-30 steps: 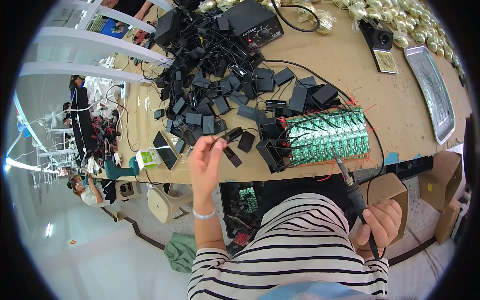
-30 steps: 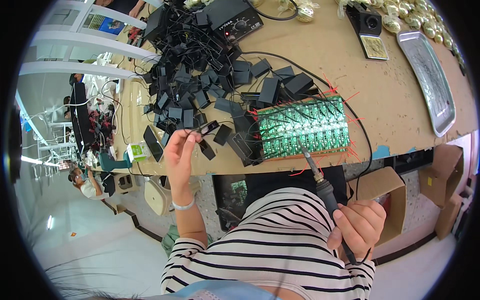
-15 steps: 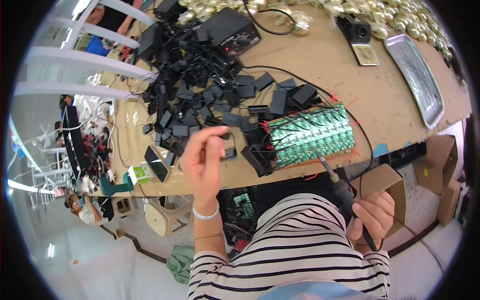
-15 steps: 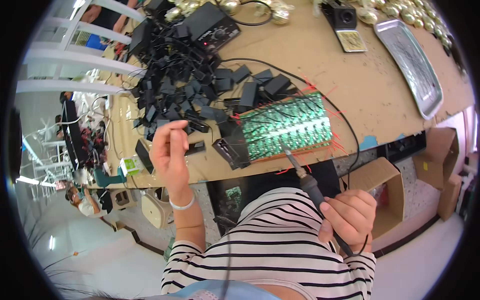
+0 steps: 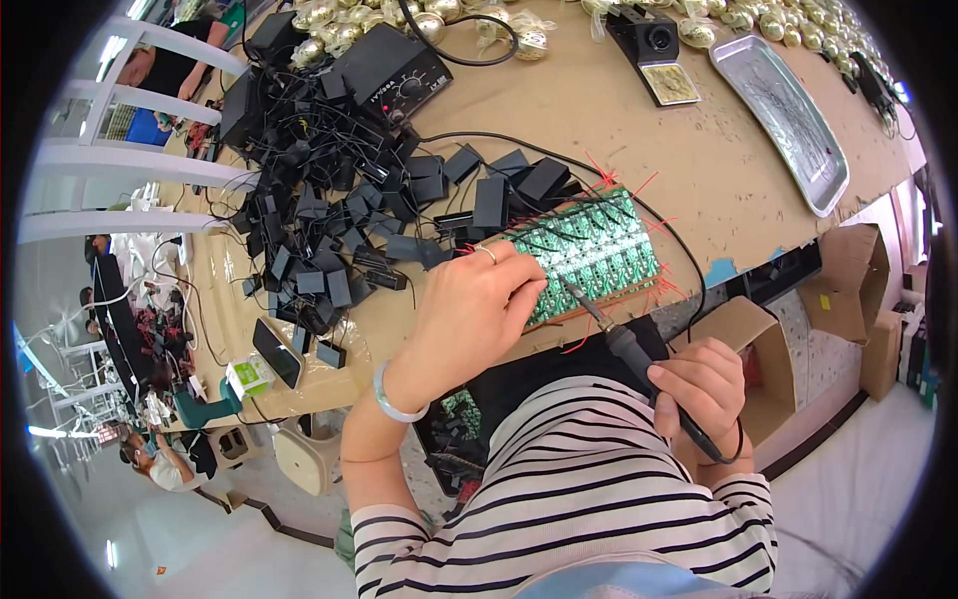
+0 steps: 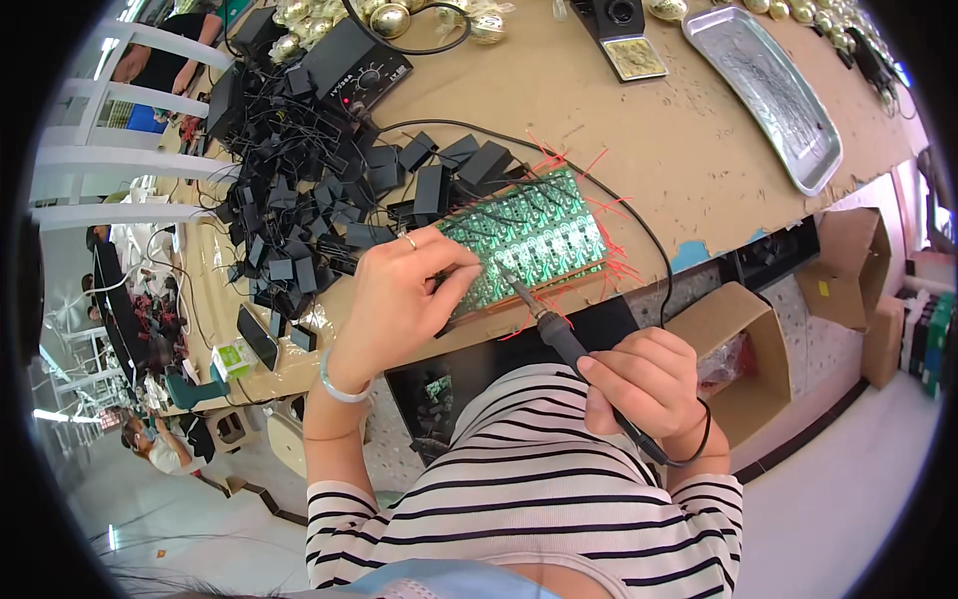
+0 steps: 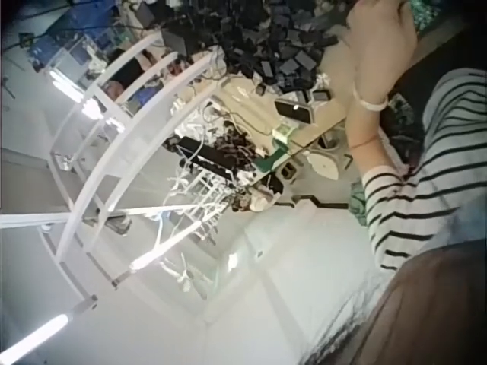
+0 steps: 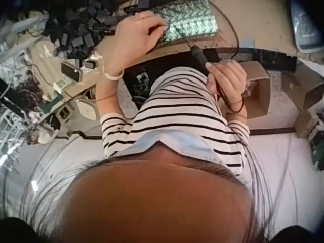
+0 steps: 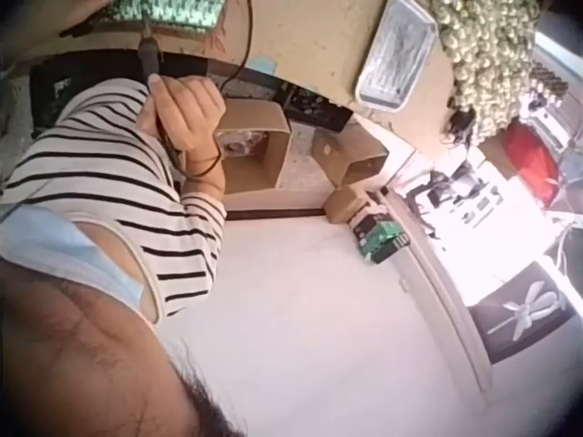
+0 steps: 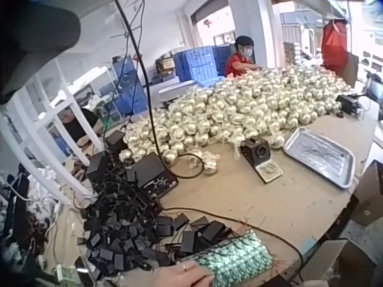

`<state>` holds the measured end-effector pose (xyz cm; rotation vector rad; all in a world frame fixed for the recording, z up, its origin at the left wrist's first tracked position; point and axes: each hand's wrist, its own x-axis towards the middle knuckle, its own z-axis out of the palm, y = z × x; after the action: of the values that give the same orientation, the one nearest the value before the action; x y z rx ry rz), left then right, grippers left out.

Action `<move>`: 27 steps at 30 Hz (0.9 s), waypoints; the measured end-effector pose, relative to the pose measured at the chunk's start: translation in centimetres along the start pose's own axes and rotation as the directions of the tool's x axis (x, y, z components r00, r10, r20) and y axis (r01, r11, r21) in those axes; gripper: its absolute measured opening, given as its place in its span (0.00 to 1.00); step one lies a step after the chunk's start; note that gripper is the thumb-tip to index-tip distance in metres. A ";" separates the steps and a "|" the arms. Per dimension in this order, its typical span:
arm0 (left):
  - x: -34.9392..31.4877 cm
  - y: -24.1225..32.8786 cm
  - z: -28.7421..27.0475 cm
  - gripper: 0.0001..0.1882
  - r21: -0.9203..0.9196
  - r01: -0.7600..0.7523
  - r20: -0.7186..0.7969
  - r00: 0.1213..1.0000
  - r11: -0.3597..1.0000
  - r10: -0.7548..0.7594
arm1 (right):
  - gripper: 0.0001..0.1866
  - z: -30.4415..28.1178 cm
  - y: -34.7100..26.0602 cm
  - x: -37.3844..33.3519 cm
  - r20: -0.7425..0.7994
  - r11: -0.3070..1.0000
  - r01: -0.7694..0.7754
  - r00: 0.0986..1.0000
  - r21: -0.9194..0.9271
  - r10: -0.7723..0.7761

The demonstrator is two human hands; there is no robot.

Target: Soldering wires onto a green circuit board at a workbench.

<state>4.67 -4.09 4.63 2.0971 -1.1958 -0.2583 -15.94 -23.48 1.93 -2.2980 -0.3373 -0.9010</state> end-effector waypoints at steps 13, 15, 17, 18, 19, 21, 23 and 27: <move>1.7 0.4 0.1 0.04 0.063 0.058 0.159 0.985 0.996 -0.067 | 0.10 0.7 0.3 0.0 0.042 0.999 0.036 0.999 -0.036 -0.035; 2.1 0.5 0.2 0.04 0.072 0.075 0.171 0.982 0.995 -0.086 | 0.08 0.9 0.5 0.1 0.042 0.985 0.153 0.988 -0.079 -0.150; 2.4 0.7 0.2 0.05 0.088 0.111 0.167 0.978 0.990 -0.124 | 0.08 0.8 0.5 0.1 0.055 0.976 0.185 0.982 -0.111 -0.180; 2.6 0.7 0.2 0.05 0.088 0.109 0.170 0.978 0.990 -0.123 | 0.09 0.7 0.4 0.3 0.089 0.969 0.214 0.975 -0.123 -0.204; 2.7 0.8 0.2 0.05 0.095 0.130 0.187 0.971 0.987 -0.146 | 0.10 0.5 0.3 0.4 0.124 0.961 0.241 0.966 -0.135 -0.225; 3.0 1.0 0.2 0.05 0.104 0.149 0.207 0.964 0.983 -0.168 | 0.11 0.2 0.3 0.7 0.144 0.957 0.255 0.961 -0.141 -0.235; 3.4 1.1 0.0 0.04 0.104 0.181 0.242 0.949 0.978 -0.201 | 0.12 0.1 0.4 0.7 0.163 0.951 0.270 0.956 -0.149 -0.245; 3.2 0.8 0.2 0.04 0.109 0.190 0.241 0.947 0.976 -0.211 | 0.08 -1.1 0.3 0.2 0.036 0.978 0.171 0.985 -0.120 -0.168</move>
<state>5.80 -7.01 5.50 2.3153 -1.1515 -0.5924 -16.22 -24.43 2.46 -2.4231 -0.5087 -1.0017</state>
